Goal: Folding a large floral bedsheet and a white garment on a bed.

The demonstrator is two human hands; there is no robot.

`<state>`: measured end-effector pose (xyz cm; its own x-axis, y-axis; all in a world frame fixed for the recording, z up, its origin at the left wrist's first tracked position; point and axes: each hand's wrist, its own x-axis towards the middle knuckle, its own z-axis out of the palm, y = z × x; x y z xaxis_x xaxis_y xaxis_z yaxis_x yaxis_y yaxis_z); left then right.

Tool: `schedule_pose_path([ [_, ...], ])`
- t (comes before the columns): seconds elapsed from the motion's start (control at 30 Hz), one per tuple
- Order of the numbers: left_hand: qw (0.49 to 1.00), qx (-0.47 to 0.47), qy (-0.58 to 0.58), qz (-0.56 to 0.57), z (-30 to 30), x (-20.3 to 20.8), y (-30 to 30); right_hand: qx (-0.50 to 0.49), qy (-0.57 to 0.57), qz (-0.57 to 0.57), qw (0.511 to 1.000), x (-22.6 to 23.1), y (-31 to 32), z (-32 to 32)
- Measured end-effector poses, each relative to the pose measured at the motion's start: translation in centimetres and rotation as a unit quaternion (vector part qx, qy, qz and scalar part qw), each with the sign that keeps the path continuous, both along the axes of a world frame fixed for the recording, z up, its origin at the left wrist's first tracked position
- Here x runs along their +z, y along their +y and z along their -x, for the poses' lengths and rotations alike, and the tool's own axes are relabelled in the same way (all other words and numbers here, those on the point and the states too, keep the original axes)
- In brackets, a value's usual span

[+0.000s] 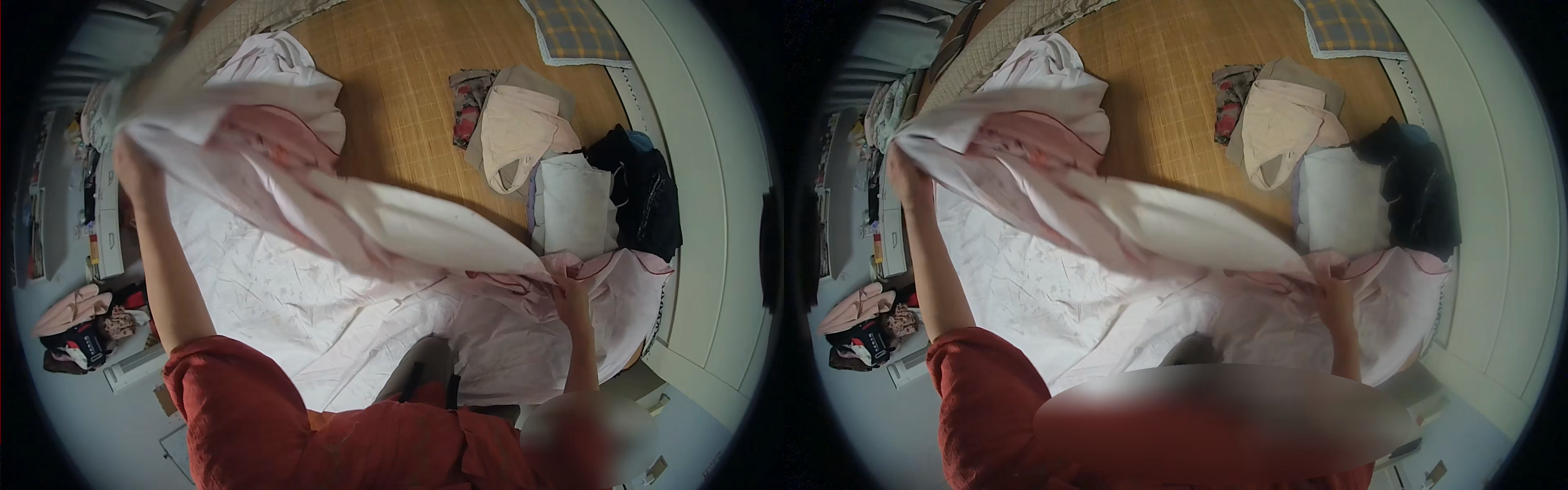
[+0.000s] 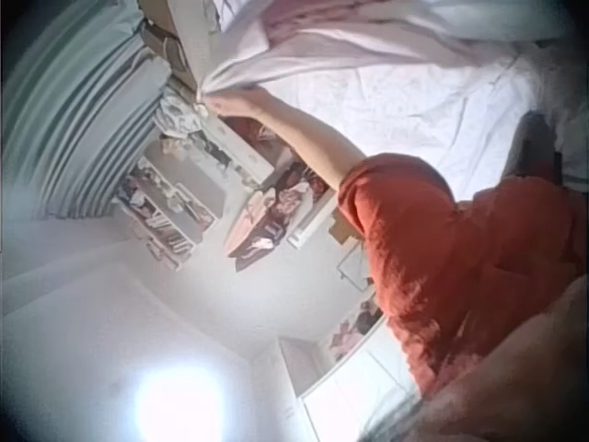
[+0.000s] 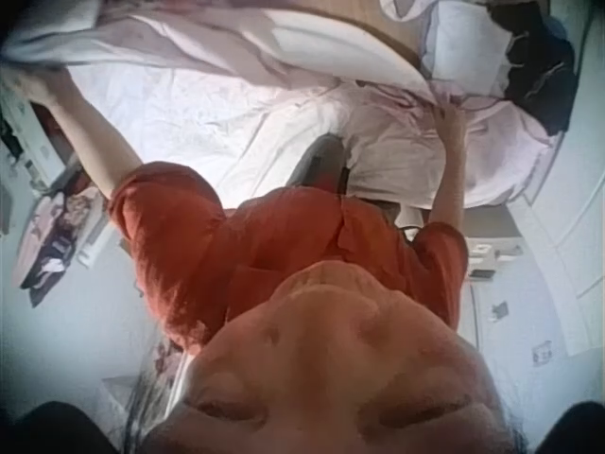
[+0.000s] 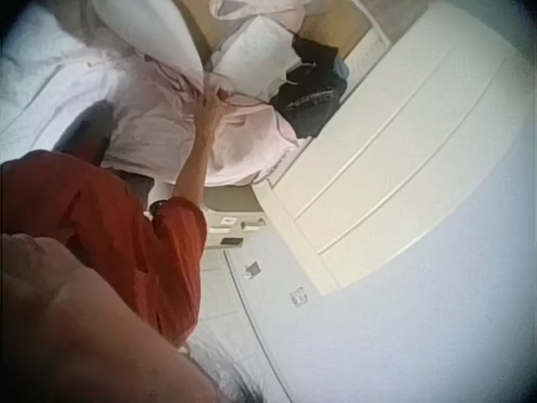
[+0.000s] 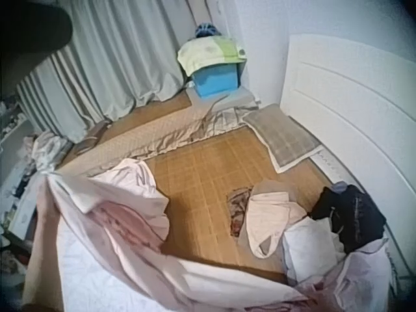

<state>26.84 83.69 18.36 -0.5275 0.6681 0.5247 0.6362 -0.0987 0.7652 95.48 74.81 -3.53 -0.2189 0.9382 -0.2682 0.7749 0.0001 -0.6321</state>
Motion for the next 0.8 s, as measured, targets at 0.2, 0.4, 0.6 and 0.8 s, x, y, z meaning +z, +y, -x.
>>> schedule_pose_path([
  [0.2, 0.912, 0.095, 0.097, 0.387, 8.9, -10.4, -16.9, 0.021, 0.003, -0.001, 1.0, -1.5, 0.7, 1.9],
  [0.4, 0.87, 0.054, 0.252, 0.42, -3.5, -20.4, -12.8, 0.033, -0.035, -0.024, 0.999, -2.2, 0.7, 1.1],
  [0.6, 0.806, 0.058, 0.261, 0.527, -16.0, -26.2, -7.1, 0.004, -0.175, -0.097, 0.98, 0.6, 1.4, 4.7],
  [0.8, 0.738, 0.025, 0.206, 0.642, -10.8, -30.8, -8.2, 0.068, -0.208, -0.192, 0.957, -3.8, 2.1, 7.4],
])
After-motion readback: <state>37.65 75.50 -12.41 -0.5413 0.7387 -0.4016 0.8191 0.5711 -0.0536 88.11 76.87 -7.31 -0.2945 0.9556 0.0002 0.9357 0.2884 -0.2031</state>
